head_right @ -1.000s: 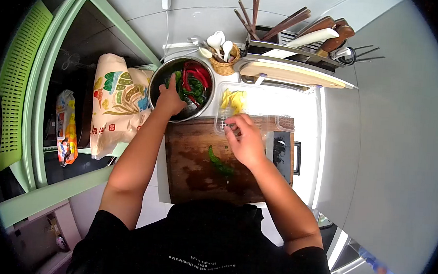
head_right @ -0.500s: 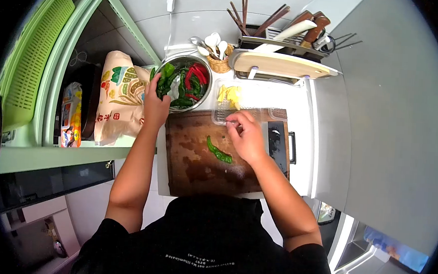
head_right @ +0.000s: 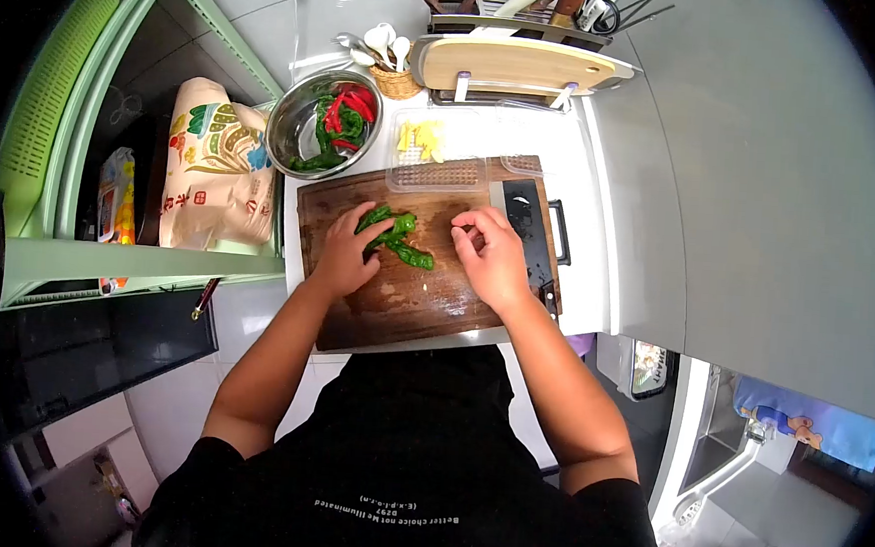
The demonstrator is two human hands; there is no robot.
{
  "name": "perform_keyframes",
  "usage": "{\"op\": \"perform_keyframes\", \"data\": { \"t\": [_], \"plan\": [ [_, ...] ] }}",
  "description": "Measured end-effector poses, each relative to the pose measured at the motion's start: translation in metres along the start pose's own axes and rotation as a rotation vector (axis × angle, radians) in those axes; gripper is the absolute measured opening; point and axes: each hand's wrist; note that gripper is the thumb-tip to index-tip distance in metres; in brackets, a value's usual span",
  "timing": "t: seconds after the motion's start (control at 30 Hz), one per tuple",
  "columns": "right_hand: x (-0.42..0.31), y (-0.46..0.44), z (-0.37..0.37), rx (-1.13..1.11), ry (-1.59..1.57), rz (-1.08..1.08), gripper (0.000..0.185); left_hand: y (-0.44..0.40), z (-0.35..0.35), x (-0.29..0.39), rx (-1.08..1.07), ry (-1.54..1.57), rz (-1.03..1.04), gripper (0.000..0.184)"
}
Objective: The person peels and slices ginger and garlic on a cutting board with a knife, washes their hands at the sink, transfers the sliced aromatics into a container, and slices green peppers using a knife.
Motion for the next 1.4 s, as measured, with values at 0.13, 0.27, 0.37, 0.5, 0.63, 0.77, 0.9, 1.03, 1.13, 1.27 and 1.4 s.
{"op": "perform_keyframes", "data": {
  "t": [0.13, 0.27, 0.37, 0.5, 0.63, 0.77, 0.9, 1.03, 1.13, 1.27, 1.4],
  "plan": [
    [-0.012, -0.006, 0.016, -0.07, 0.013, -0.015, 0.011, -0.008, -0.019, 0.002, 0.094, -0.047, 0.094, 0.052],
    [-0.023, -0.026, 0.04, -0.12, 0.001, -0.151, 0.014, -0.036, -0.047, -0.004, 0.221, 0.09, -0.058, 0.04],
    [-0.046, -0.047, 0.056, -0.124, 0.036, -0.281, 0.015, -0.065, -0.061, -0.025, 0.331, 0.12, -0.146, 0.041],
    [-0.075, -0.079, 0.075, -0.189, 0.046, -0.289, 0.018, -0.099, -0.069, -0.059, 0.268, 0.105, -0.28, 0.06],
    [-0.069, -0.112, 0.097, -0.169, 0.097, -0.419, 0.02, -0.125, -0.061, -0.085, 0.086, -0.017, -0.43, 0.082],
    [-0.046, -0.155, 0.132, -0.26, 0.265, -0.414, 0.033, -0.151, -0.042, -0.107, -0.091, -0.084, -0.638, 0.101],
    [-0.035, -0.195, 0.183, -0.45, 0.538, -0.194, 0.046, -0.164, -0.013, -0.122, -0.152, -0.119, -0.687, 0.106],
    [-0.037, -0.226, 0.222, -0.544, 0.729, -0.017, 0.036, -0.169, -0.026, -0.11, -0.202, -0.139, -0.778, 0.1],
    [-0.034, -0.236, 0.239, -0.582, 0.753, 0.022, 0.029, -0.169, -0.036, -0.107, -0.172, -0.14, -0.816, 0.101],
    [-0.024, -0.233, 0.26, -0.557, 0.783, 0.047, 0.029, -0.156, -0.068, -0.089, -0.032, -0.126, -0.751, 0.078],
    [-0.026, -0.228, 0.265, -0.577, 0.797, 0.077, 0.03, -0.146, -0.079, -0.081, 0.125, -0.135, -0.78, 0.054]
  ]
}}
Point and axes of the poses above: each hand's wrist, its own y-axis away from the middle knuckle, its own z-axis out of the palm, x = y × z, and after that the axes turned 11 degrees about x, right-handed
